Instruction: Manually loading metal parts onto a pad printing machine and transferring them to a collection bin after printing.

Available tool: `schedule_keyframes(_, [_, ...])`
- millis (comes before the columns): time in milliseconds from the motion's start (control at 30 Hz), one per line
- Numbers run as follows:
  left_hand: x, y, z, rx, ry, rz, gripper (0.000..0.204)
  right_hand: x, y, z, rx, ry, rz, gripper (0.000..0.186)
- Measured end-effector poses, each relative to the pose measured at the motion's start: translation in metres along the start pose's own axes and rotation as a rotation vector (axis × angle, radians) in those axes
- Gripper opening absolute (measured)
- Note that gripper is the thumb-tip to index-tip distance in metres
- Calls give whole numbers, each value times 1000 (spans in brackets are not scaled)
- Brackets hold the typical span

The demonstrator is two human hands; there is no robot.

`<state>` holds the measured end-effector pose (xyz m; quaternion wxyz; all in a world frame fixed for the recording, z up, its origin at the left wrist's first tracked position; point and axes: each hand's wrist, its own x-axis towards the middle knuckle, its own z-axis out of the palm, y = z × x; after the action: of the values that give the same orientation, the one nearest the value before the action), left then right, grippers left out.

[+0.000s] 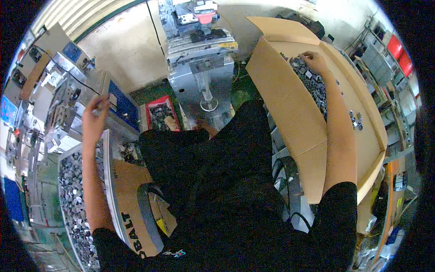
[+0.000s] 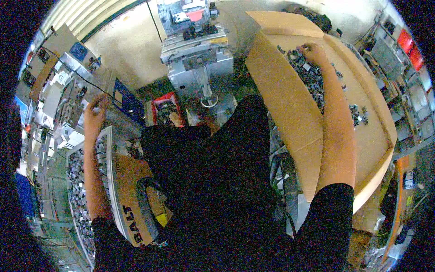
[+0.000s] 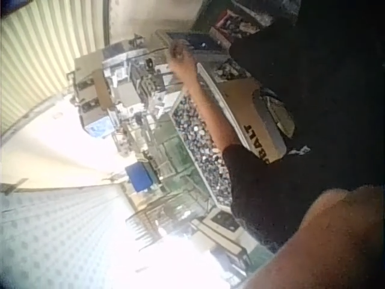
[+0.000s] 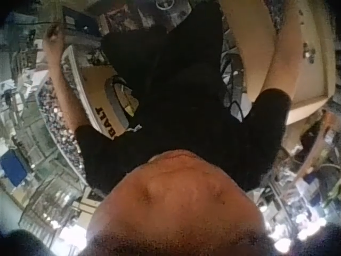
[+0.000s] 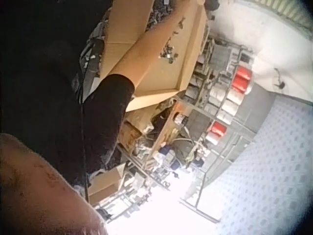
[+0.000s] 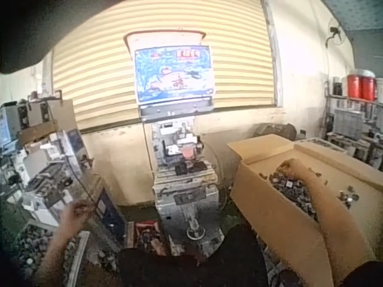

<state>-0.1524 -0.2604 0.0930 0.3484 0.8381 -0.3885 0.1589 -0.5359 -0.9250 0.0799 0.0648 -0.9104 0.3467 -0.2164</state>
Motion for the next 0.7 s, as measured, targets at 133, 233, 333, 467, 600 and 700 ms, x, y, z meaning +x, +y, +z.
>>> schedule_keyframes(133, [69, 91, 65, -134, -40, 254, 23, -9, -30, -8, 12, 24, 46, 55])
schedule_keyframes(233, [115, 132, 115, -200, -55, 299, 24, -13, -32, -9, 13, 82, -26, 48])
schedule_keyframes(333, [158, 152, 159, -300, -35, 342, 24, -10, -38, -4, 52, -18, -51, 34])
schedule_keyframes(467, [190, 158, 198, -522, -78, 90, 26, 0, -30, 12, 156, 108, -118, 23])
schedule_keyframes(600, [199, 154, 220, -519, -130, 64, 27, 4, -10, 14, 348, 241, -34, 23])
schedule_keyframes(700, [195, 142, 222, -482, -165, 111, 29, 8, -24, 5, 617, 293, 120, 22])
